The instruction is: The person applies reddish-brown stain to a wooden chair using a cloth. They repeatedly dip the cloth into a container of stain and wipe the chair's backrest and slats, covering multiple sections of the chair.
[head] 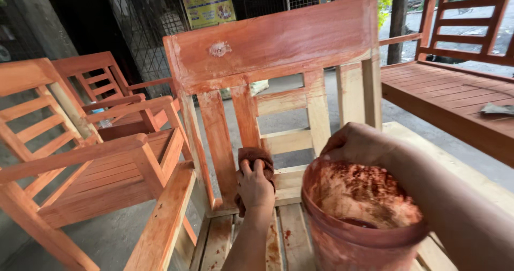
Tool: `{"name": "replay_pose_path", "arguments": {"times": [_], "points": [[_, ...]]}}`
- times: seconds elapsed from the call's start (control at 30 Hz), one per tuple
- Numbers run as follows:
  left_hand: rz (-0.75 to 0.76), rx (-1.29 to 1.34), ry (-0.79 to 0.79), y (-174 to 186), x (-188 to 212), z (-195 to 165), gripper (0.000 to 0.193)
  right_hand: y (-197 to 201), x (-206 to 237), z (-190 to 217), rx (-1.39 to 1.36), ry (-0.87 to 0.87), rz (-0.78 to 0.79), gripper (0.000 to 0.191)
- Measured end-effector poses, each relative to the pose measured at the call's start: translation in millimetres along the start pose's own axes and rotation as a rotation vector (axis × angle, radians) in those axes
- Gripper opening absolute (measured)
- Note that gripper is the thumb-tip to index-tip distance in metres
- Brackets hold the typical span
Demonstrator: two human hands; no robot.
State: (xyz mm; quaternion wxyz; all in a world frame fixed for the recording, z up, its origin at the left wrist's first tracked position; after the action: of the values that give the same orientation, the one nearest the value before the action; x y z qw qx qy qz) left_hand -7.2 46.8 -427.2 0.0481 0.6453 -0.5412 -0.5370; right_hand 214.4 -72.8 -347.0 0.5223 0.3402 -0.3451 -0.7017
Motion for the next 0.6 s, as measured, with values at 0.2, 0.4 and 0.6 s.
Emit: {"name": "replay_pose_path", "arguments": {"times": [0.2, 0.4, 0.6], "points": [[0.285, -0.030, 0.171, 11.9, -8.5, -13.8, 0.055, -1.3, -6.4, 5.3, 0.085, 0.047, -0.069, 0.025], [0.168, 0.016, 0.164, 16.6, -8.7, -17.9, 0.038, -4.8, -5.4, 5.1, 0.093, 0.021, -0.079, 0.025], [-0.045, 0.092, -0.027, 12.2, 4.4, -10.3, 0.042, -11.3, -4.2, 8.3, 0.228, 0.100, 0.031, 0.021]]}}
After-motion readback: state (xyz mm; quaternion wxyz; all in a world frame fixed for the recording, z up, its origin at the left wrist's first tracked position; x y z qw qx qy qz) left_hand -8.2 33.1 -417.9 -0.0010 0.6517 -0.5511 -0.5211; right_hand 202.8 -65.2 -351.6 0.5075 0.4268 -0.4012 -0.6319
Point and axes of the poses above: each hand's wrist, its own x-axis away from the middle knuckle, its own y-axis out of the back of the hand, z = x × y, the point moved 4 cm from there along -x, towards the middle knuckle, and after that the axes turned 5 degrees about x, right-handed, at the moved point
